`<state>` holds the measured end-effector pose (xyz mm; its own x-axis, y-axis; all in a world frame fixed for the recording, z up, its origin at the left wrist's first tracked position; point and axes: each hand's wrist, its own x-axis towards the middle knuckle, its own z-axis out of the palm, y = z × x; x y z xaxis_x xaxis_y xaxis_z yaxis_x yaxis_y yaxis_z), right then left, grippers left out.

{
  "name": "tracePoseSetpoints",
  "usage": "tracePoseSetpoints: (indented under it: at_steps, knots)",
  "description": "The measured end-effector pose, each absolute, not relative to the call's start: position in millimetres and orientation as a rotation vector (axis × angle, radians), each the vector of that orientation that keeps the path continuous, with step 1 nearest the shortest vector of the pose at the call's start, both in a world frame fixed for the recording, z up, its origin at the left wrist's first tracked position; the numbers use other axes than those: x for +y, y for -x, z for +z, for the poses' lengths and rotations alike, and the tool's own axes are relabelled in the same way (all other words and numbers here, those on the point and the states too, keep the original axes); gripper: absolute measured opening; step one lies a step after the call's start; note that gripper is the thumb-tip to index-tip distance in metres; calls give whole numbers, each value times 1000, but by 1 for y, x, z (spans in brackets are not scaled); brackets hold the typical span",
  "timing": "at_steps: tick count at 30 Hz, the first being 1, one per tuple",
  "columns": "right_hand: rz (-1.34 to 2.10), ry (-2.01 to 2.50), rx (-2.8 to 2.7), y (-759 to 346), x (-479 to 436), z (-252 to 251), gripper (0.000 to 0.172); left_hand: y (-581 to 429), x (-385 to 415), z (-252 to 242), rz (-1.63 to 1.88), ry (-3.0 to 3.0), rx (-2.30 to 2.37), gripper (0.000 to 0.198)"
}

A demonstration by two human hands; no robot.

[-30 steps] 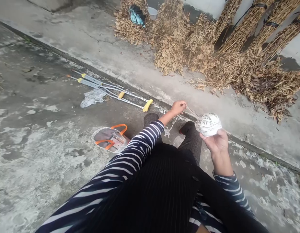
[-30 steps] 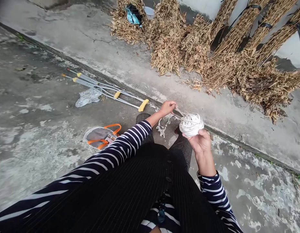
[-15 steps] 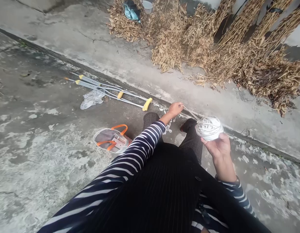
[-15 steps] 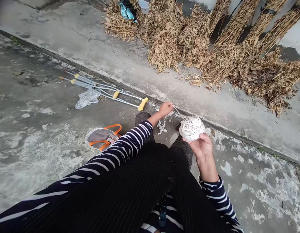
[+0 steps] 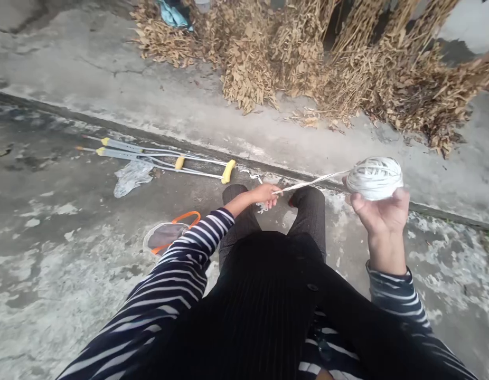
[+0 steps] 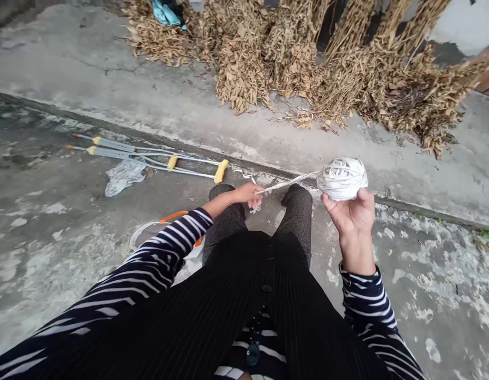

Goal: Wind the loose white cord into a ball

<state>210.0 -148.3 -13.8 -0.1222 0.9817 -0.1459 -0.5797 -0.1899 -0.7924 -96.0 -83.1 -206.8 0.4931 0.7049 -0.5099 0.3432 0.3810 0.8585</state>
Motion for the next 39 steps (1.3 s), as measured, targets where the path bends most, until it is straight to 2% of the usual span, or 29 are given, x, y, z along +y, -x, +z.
tracePoseSetpoints:
  at_steps: [3,5,7,9,12,20,27,34,39]
  knots:
    - [1635,806,-698,-214,-142,-12,74,83,-91,-191,258,-1273,1022,45]
    - [1675,794,-722,-213,-141,-15,75,59,-91,-171,400,-1299,910,59]
    - [1715,788,-733,-209,-142,-20,73,29,-86,-147,624,-1270,728,65]
    - [1743,780,-724,-207,-143,-24,71,1,-80,-124,848,-1197,588,61]
    - [1781,748,-712,-209,-145,-27,69,-19,-77,-97,964,-1166,515,49]
    - [1887,693,-718,-216,-150,-36,71,3,-99,-67,996,-1788,930,22]
    - [1721,812,-822,-206,-155,-42,72,8,-104,-59,1034,-2016,973,24]
    - [1675,894,-784,-182,-157,-34,92,1,-98,-73,1104,-1815,1014,23]
    - [1734,872,-749,-177,-155,-41,91,1,-94,-81,1056,-1659,1025,20]
